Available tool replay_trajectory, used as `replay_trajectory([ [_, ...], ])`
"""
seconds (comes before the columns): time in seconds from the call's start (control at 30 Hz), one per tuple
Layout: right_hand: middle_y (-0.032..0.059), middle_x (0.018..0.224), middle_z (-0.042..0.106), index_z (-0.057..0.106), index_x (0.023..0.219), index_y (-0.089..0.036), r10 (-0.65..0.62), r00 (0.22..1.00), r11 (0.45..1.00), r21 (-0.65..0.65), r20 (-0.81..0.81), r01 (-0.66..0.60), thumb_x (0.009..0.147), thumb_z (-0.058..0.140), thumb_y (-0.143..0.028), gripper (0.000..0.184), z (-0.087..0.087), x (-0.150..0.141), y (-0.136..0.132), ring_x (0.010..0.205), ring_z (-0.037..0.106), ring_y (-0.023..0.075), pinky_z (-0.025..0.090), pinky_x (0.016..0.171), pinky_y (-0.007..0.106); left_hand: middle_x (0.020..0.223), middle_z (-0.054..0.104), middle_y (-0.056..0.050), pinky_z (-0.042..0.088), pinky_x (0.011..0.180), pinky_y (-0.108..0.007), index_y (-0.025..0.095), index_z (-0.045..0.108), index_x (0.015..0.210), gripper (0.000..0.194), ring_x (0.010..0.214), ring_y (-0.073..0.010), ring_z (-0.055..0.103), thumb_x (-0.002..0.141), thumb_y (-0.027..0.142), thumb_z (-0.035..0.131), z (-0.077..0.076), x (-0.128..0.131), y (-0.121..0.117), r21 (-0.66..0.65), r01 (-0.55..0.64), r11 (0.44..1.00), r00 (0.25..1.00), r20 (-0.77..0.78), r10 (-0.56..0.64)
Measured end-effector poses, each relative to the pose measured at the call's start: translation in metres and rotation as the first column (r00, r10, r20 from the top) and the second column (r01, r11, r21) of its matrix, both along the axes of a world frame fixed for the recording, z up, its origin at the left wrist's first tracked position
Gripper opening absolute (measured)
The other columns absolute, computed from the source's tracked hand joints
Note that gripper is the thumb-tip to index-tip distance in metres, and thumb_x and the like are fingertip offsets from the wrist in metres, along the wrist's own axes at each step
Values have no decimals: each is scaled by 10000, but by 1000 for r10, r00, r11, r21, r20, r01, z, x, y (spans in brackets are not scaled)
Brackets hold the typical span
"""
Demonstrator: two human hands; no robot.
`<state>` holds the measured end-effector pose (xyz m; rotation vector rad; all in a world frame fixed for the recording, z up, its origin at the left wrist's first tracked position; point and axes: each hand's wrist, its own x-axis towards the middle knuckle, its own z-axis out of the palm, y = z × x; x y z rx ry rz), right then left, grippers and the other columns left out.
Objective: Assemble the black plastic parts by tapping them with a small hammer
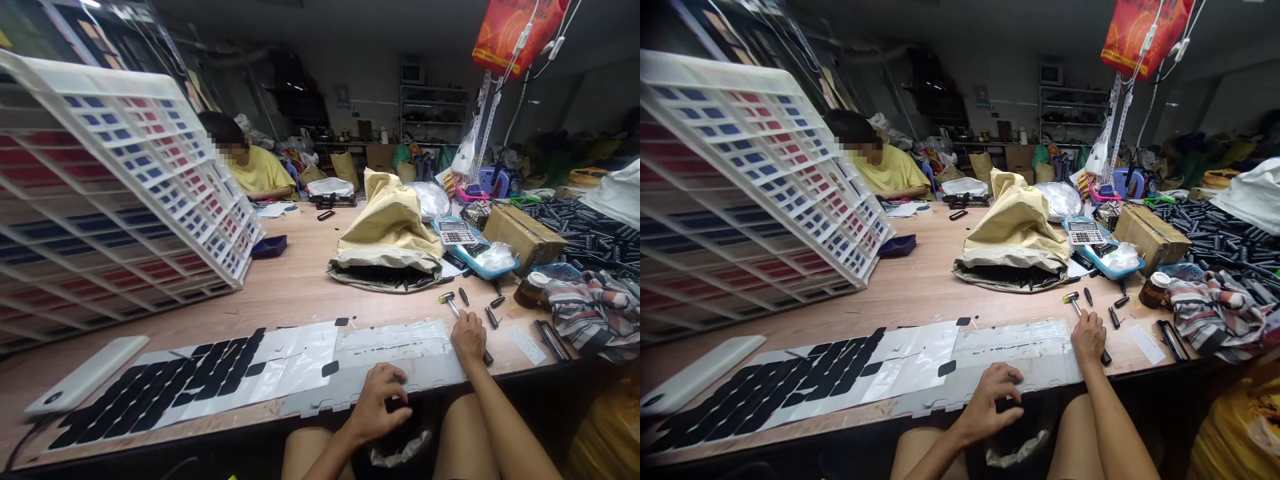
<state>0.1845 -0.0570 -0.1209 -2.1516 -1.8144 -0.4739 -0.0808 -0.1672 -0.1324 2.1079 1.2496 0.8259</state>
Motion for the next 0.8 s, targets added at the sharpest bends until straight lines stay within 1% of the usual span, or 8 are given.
replay_trajectory([
  [0.07,117,999,596,633,1164,-156,2,1000,1000,2,0,-2,975,462,-185,256,1,-1,0,922,528,249,337,700,331,942,728,-39,494,937,-416,270,746,834,68,973,-240,630,777,307,740,12,1,28,-5,-64,998,995,77,64],
  [0.2,117,1002,593,625,1187,-157,-11,1000,1000,-12,-8,11,975,472,-186,263,-1,-2,-1,931,528,255,345,709,338,918,715,-37,500,849,-366,235,731,1033,194,893,-214,636,882,316,639,37,21,110,34,-275,961,958,91,271],
  [0.3,110,1000,589,623,1179,-164,-12,1000,1000,-20,-7,12,972,476,-180,254,-4,-2,0,935,526,252,348,721,336,981,694,-42,491,814,-328,220,715,1113,245,918,-205,646,892,303,651,47,49,170,-8,-348,937,937,-2,348],
  [0.4,104,1017,588,614,1182,-170,-19,1000,999,-32,-14,18,964,494,-179,249,-7,-2,1,942,523,242,350,741,328,1108,655,-65,479,838,-313,231,701,1174,287,1037,-215,636,912,335,645,50,75,213,2,-387,922,912,-150,382],
  [0.47,101,1021,588,606,1202,-174,-29,999,999,-43,-24,28,958,506,-185,264,-8,-2,2,942,521,240,350,746,325,1166,624,-71,472,860,-311,243,701,1182,289,1081,-219,618,917,337,636,48,85,231,5,-414,910,880,-253,402],
  [0.57,102,1016,588,606,1208,-174,-32,999,998,-52,-26,31,958,499,-185,273,-8,-3,3,942,518,244,351,745,329,1181,596,-69,461,889,-311,252,719,1116,235,1132,-229,593,899,299,641,40,88,247,-15,-423,906,848,-359,390],
  [0.67,106,1018,588,609,1212,-174,-27,999,998,-53,-18,26,959,487,-179,282,-8,-4,3,947,518,253,356,745,339,1165,587,-63,458,891,-317,256,710,1094,218,1120,-232,588,887,297,653,30,84,254,-11,-409,912,846,-378,375],
  [0.8,109,1019,588,614,1206,-173,-29,1000,998,-51,-8,29,961,480,-182,280,-10,-4,4,947,518,260,360,740,347,1142,601,-61,452,899,-334,248,688,1093,244,1104,-239,578,882,372,676,19,82,260,23,-401,916,854,-351,383],
])
